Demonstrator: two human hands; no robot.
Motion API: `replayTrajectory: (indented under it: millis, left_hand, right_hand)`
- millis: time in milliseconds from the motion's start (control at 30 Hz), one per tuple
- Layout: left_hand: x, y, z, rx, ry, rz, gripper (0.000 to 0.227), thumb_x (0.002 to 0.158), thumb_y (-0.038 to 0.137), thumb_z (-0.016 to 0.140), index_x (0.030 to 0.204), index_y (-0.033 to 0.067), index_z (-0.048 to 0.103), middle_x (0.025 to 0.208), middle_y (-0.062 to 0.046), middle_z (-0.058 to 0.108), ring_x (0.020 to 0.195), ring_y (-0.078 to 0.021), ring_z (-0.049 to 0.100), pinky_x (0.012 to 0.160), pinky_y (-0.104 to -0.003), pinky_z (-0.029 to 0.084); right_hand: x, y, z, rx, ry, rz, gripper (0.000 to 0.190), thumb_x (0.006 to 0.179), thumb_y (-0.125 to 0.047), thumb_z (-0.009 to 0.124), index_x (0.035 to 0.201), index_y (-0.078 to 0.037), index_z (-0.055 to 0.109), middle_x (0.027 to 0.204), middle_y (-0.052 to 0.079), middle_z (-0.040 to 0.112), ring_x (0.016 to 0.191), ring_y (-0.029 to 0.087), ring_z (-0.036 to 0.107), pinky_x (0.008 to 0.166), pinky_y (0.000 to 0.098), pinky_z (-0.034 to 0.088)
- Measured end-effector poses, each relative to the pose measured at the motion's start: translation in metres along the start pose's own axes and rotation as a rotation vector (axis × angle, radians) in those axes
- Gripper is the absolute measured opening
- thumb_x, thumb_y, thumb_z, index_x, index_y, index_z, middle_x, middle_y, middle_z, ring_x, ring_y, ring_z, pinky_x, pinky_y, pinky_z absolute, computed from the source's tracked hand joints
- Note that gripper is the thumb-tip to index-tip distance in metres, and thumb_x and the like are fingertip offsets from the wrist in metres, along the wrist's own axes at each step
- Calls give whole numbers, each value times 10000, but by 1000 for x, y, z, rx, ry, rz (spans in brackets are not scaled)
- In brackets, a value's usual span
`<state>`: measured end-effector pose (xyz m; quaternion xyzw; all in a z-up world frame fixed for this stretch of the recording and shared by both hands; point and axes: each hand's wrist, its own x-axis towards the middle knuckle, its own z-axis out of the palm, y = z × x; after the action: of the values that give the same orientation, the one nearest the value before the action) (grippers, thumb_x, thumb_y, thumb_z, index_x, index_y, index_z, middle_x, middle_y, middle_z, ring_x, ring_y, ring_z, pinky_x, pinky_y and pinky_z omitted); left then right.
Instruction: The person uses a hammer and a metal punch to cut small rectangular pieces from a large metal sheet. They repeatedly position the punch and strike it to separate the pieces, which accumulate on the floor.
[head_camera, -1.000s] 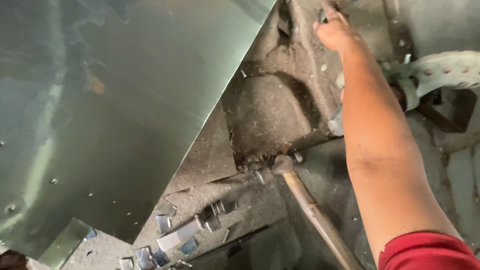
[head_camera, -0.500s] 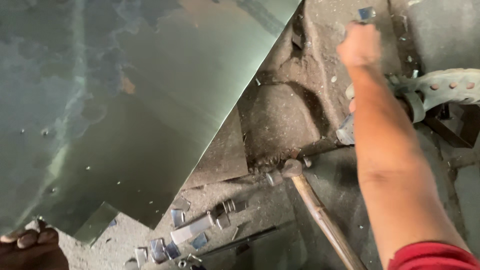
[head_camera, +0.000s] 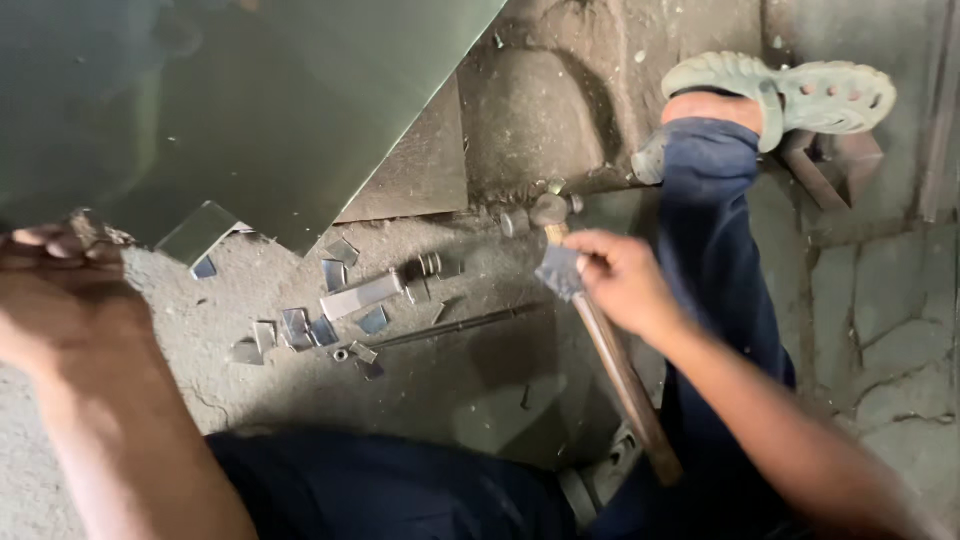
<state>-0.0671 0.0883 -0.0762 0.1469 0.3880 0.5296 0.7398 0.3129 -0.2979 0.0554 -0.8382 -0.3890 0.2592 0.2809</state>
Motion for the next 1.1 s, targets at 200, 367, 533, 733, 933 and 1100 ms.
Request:
replayTrajectory:
  millis: [200,367,533,733,933,1100]
  left_hand:
    - [-31,10,51,121,-12,2,264,1102,197,430,846,150,477,708,2,511,574,-117,450,502,-291,273]
    - [-41,9,71,176,54,70,187,1056,137,439,893,139,531,690,-1,498,535,-139,416,470,-319,283]
    - [-40,9,77,108,27,-1,221,1067,157,406,885,133,529,694,-24,531,568,-148,476,514,-319,350]
    - [-41,8,70,212,16,106,206,1022,89,349,860,117,473,707,-30,490,560,-157,427,532,-342,374]
    - [-37,-6,81,301,209,68,232,943,103,387,807,90,575,654,-34,511,477,-134,461,392,-295,277]
    - [-47,-19,99,341,125,-58,94,917,38,506,850,79,558,655,-8,525,454,-119,461,396,-289,320]
  right_hand:
    - [-61,-70,34,-344,-425,269,245,949,-177,614,1154,-201,747,826,159,752,747,314,738,704,410,562]
    - [-66,-66,52,-313,-394,115,212,895,-140,648,1086,-134,739,917,131,770,850,347,735,754,447,567]
    - [-55,-54,46,-277,-325,130,185,902,-140,640,1064,-120,727,889,142,765,828,347,740,730,445,571]
    - [-42,-52,47,-292,-331,166,166,916,-161,643,1062,-119,709,845,157,749,791,361,728,710,462,557]
    - [-45,-55,45,-381,-195,-43,116,902,-158,648,1001,-115,691,883,129,747,800,382,703,687,479,541]
    - [-35,-64,52,-431,-229,210,154,913,-281,677,1020,-179,718,835,123,734,765,372,707,672,472,552]
